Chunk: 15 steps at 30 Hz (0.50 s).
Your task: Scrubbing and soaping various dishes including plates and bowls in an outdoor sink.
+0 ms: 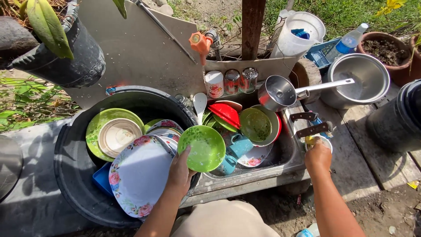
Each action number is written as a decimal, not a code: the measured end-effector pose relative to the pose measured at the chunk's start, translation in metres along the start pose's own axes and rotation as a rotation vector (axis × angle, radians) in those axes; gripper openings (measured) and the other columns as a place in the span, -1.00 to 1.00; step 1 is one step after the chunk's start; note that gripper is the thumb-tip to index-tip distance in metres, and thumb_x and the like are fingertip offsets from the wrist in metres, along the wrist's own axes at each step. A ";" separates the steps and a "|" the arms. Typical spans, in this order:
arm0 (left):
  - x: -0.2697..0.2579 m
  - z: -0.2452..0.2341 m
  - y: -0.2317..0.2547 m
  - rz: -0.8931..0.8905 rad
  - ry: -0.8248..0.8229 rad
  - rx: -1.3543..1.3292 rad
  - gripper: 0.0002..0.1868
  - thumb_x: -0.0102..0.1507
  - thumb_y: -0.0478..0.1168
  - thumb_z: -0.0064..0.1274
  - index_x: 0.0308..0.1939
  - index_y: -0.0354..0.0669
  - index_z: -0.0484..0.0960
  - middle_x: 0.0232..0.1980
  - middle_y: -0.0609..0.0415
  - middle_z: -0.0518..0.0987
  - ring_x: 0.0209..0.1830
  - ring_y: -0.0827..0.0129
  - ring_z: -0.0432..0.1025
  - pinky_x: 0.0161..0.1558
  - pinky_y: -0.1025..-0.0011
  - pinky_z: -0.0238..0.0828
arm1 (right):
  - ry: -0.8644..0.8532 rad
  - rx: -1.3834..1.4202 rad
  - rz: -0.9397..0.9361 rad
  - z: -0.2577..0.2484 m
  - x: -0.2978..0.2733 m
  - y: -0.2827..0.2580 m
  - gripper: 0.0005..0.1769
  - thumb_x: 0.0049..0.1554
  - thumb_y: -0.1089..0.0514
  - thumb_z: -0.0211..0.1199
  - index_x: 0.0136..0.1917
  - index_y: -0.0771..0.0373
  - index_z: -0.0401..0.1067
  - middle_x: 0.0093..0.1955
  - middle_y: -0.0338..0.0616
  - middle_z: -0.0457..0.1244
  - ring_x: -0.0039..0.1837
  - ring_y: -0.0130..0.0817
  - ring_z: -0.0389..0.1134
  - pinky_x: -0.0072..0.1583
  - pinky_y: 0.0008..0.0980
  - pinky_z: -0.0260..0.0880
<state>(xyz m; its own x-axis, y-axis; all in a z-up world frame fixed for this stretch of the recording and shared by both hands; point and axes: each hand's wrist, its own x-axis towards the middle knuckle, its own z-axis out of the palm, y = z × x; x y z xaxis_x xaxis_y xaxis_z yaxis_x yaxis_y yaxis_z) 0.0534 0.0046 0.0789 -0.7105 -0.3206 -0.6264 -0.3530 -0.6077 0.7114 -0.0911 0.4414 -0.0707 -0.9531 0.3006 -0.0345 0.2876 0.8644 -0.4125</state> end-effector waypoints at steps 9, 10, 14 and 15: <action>0.054 0.048 0.023 0.127 -0.028 -0.014 -0.51 0.40 0.04 -0.17 0.29 -0.17 0.40 0.14 -0.09 0.58 0.03 0.15 0.57 -0.08 0.10 0.62 | 0.022 -0.078 -0.077 0.028 0.048 0.051 -0.60 0.11 0.22 0.19 0.21 0.10 0.61 0.06 0.18 0.42 0.12 0.19 0.45 0.18 -0.01 0.45; 0.076 0.062 0.031 0.137 -0.022 -0.023 -0.51 0.40 0.04 -0.17 0.29 -0.17 0.40 0.14 -0.09 0.58 0.03 0.15 0.57 -0.08 0.10 0.62 | 0.023 -0.075 -0.092 0.022 0.044 0.042 -0.60 0.11 0.22 0.19 0.21 0.10 0.61 0.06 0.18 0.42 0.12 0.19 0.45 0.18 -0.01 0.45; 0.211 0.091 0.028 0.094 -0.195 -0.259 -0.58 0.42 -0.13 -0.24 0.34 -0.14 0.30 0.26 -0.14 0.49 0.16 -0.01 0.50 0.03 -0.12 0.57 | 0.010 -0.108 0.043 0.033 0.051 0.052 -0.62 0.15 0.14 0.23 0.24 0.08 0.59 0.09 0.20 0.42 0.15 0.18 0.45 0.20 -0.01 0.44; 0.257 0.091 0.022 0.093 -0.319 -0.376 -0.59 0.43 -0.21 -0.23 0.37 -0.18 0.29 0.31 -0.17 0.47 0.21 -0.05 0.47 0.06 -0.17 0.54 | 0.069 -0.169 -0.021 0.047 0.060 0.063 -0.67 0.20 0.12 0.22 0.22 0.11 0.58 0.09 0.18 0.43 0.18 0.15 0.45 0.23 -0.02 0.44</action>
<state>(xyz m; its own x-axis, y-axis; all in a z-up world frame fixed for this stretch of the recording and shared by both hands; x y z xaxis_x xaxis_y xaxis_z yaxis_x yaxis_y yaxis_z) -0.1923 -0.0249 -0.0377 -0.8999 -0.1834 -0.3956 -0.0772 -0.8260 0.5584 -0.1346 0.4953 -0.1414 -0.9520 0.3037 0.0375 0.2849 0.9245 -0.2534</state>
